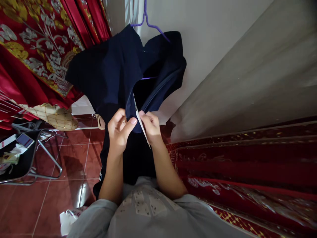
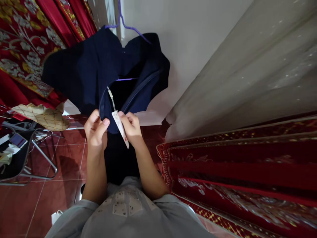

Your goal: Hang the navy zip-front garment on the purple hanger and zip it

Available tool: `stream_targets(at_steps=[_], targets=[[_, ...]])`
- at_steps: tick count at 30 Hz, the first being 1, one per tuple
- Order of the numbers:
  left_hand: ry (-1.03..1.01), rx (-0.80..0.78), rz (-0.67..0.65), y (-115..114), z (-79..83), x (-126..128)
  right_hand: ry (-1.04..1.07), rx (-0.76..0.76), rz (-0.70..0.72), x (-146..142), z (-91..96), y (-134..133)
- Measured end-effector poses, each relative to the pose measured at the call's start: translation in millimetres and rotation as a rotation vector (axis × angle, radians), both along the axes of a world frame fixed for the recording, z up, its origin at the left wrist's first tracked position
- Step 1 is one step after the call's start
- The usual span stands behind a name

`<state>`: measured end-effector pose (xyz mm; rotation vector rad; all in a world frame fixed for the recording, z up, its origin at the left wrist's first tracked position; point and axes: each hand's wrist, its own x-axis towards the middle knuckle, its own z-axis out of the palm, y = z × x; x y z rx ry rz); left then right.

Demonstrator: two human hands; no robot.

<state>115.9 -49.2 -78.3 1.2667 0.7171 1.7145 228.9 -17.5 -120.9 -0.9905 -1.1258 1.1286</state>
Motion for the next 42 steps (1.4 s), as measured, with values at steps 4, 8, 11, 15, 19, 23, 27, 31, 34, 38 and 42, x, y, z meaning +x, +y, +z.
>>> stream_targets(at_steps=[4, 8, 11, 15, 19, 23, 27, 31, 34, 38, 42], targets=[[0.005, 0.045, 0.030, -3, 0.5, 1, 0.062, -0.025, -0.064, -6, -1.4, -5], [0.020, 0.056, 0.086, -3, 1.1, 1, 0.156, -0.102, 0.047, 1, -3.5, -6], [0.091, 0.018, 0.095, -1, -0.1, 1, 0.191, -0.213, 0.255, 9, 4.9, -9], [0.188, -0.064, 0.084, 0, -2.5, -2, 0.319, -0.184, 0.262, 17, 19.0, -17], [0.211, -0.111, 0.016, -2, -3.3, -5, 0.343, -0.052, 0.152, 15, 27.6, -15], [0.218, -0.089, -0.085, -4, -2.4, -6, 0.251, 0.052, 0.055, 4, 34.5, 7], [0.148, -0.080, -0.098, -7, 0.9, -9, 0.070, 0.209, -0.147, -3, 29.8, 34], [0.154, -0.019, -0.011, -10, 3.6, -13, -0.150, 0.211, -0.043, 0, 5.0, 32], [0.219, -0.060, 0.046, -10, 3.1, -15, -0.298, 0.193, 0.176, 9, -7.7, 13], [0.085, -0.063, 0.219, -5, 3.5, -17, -0.323, 0.399, -0.179, 25, -4.3, -3], [-0.112, -0.080, 0.272, -2, 5.5, -11, -0.402, 0.433, -0.079, 31, -8.5, -5]])
